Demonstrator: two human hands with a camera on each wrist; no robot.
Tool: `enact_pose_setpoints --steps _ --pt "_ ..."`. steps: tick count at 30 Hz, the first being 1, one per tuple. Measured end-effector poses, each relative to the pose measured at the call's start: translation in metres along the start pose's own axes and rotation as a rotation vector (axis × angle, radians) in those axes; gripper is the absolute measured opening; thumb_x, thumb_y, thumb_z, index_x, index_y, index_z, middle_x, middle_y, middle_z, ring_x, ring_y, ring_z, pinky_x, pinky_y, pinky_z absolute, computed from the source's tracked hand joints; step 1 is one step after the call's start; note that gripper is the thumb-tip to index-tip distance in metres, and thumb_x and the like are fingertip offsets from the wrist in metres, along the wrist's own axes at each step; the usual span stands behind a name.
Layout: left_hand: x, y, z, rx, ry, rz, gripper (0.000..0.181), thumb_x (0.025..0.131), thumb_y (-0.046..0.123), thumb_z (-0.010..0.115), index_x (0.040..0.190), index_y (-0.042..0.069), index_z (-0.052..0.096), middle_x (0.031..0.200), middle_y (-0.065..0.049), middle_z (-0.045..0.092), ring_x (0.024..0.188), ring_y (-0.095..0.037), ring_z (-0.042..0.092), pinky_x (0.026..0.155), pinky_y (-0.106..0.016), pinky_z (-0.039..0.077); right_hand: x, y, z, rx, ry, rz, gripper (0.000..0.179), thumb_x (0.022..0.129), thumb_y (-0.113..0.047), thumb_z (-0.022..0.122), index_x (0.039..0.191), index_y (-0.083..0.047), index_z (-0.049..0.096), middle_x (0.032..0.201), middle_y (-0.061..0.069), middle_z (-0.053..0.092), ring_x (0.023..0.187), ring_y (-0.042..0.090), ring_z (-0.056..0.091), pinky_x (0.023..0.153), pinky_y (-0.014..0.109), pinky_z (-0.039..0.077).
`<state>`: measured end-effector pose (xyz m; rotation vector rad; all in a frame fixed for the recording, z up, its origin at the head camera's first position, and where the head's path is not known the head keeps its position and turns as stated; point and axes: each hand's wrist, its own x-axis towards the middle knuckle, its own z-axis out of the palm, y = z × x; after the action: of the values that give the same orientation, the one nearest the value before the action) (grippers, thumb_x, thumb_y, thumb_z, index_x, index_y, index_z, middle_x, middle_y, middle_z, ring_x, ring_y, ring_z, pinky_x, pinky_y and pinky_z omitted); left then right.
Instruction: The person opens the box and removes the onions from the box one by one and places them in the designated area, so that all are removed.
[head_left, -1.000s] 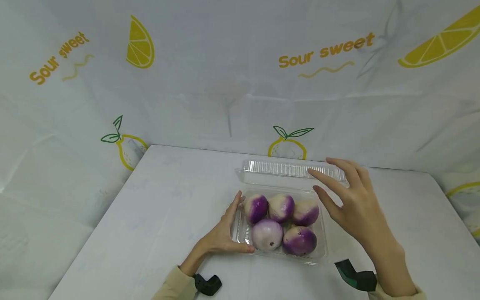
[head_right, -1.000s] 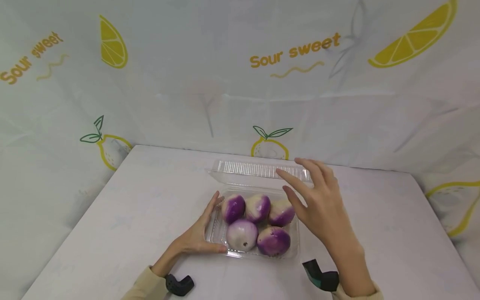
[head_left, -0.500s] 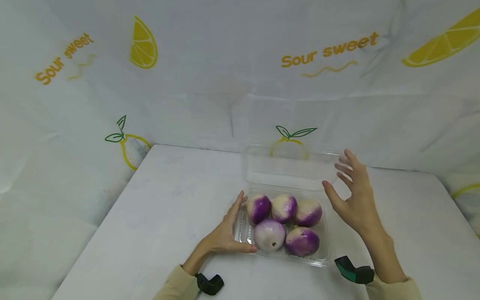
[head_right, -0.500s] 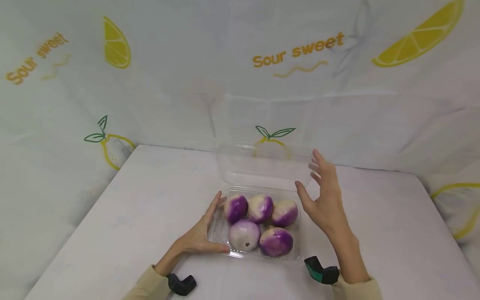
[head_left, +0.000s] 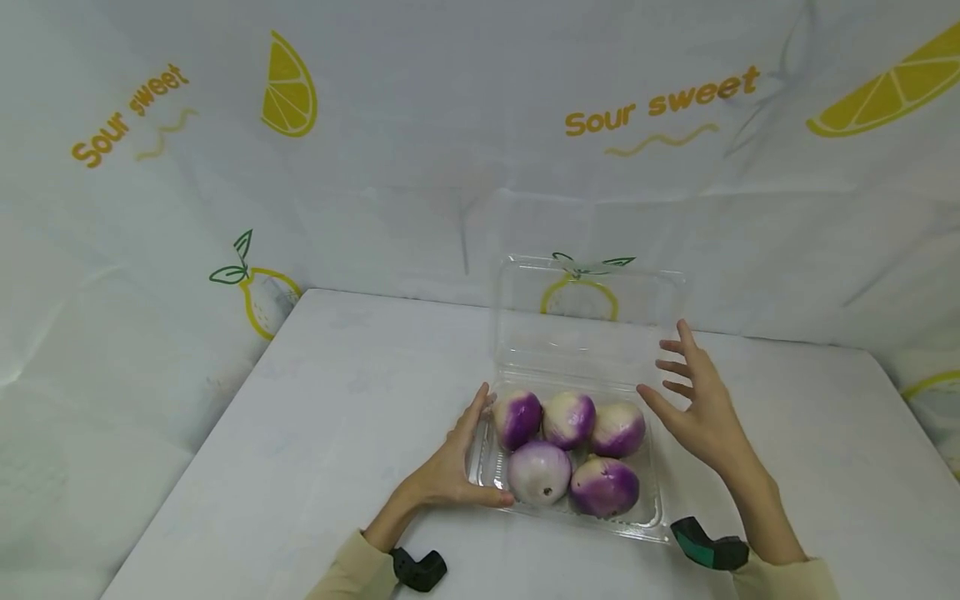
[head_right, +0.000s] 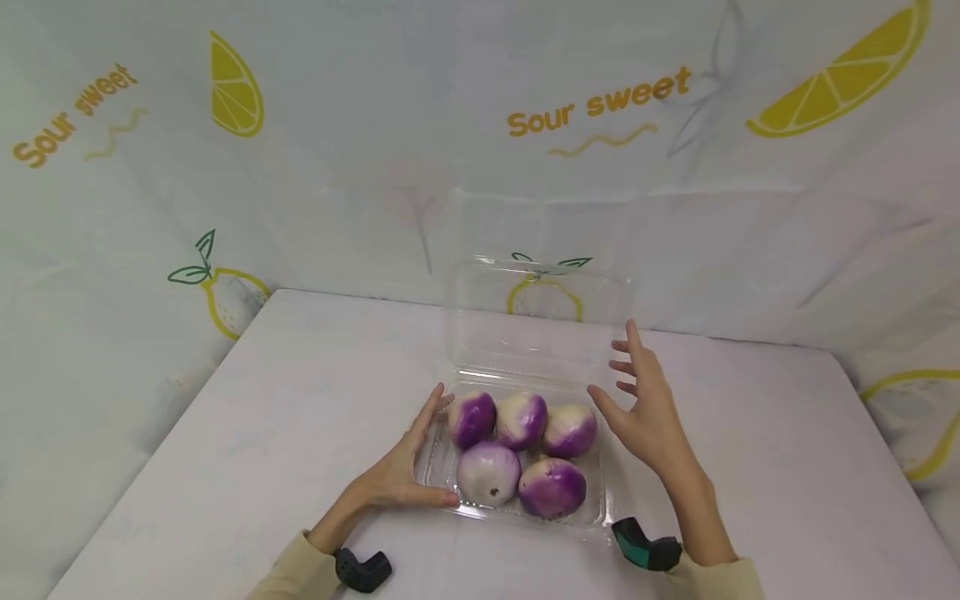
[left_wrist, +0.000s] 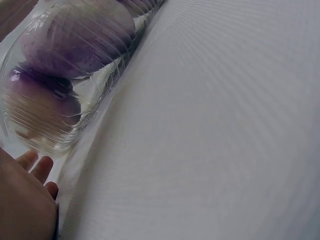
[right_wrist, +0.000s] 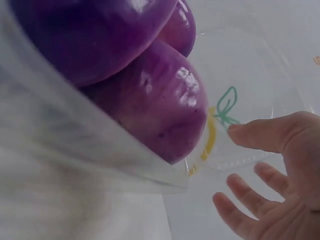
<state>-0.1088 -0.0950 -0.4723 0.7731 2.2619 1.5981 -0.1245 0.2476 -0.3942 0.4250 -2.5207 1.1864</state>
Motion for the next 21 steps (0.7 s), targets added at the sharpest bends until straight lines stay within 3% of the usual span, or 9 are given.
enact_pose_setpoints --steps 3,6,11,17,21 --pt "0.0 0.0 0.0 0.003 -0.001 -0.004 0.143 0.064 0.03 0.09 0.165 0.019 -0.012 0.173 -0.014 0.007 0.159 -0.038 0.013 0.121 -0.073 0.003 -0.002 0.004 -0.001 -0.027 -0.073 0.013 0.108 0.084 0.008 0.075 0.165 -0.006 0.004 0.145 0.034 0.042 0.115 0.057 0.058 0.09 0.03 0.059" --pt "0.0 0.0 0.0 0.007 0.001 -0.002 0.143 0.064 0.03 0.09 0.165 0.017 -0.011 0.173 -0.014 0.008 0.159 -0.038 0.013 0.121 -0.073 0.002 -0.005 0.008 -0.002 -0.034 -0.141 0.023 0.107 0.086 0.006 0.075 0.164 -0.004 0.003 0.144 0.035 0.039 0.113 0.058 0.059 0.085 0.059 0.054" --pt "0.0 -0.001 0.001 0.008 0.004 0.019 0.143 0.064 0.028 0.09 0.165 0.015 -0.011 0.173 -0.017 0.009 0.158 -0.041 0.014 0.119 -0.076 0.001 -0.01 0.017 0.001 -0.037 -0.174 0.016 0.099 0.086 0.012 0.072 0.162 0.002 0.01 0.143 0.036 0.039 0.109 0.054 0.062 0.082 0.055 0.057" --pt "-0.001 -0.002 0.002 0.02 0.0 0.022 0.144 0.064 0.029 0.09 0.165 0.021 -0.012 0.172 -0.019 0.009 0.158 -0.042 0.011 0.119 -0.076 0.0 -0.013 0.027 0.003 -0.011 -0.203 0.046 0.09 0.087 0.014 0.069 0.159 0.009 0.015 0.145 0.036 0.036 0.109 0.053 0.061 0.081 0.048 0.06" --pt "-0.001 -0.001 0.001 0.048 -0.009 0.039 0.146 0.063 0.029 0.09 0.164 0.018 -0.014 0.172 -0.02 0.009 0.158 -0.043 0.013 0.118 -0.077 0.003 -0.014 0.031 0.002 -0.007 -0.214 0.059 0.09 0.088 0.011 0.07 0.16 0.007 0.016 0.144 0.035 0.038 0.108 0.04 0.066 0.081 0.028 0.06"
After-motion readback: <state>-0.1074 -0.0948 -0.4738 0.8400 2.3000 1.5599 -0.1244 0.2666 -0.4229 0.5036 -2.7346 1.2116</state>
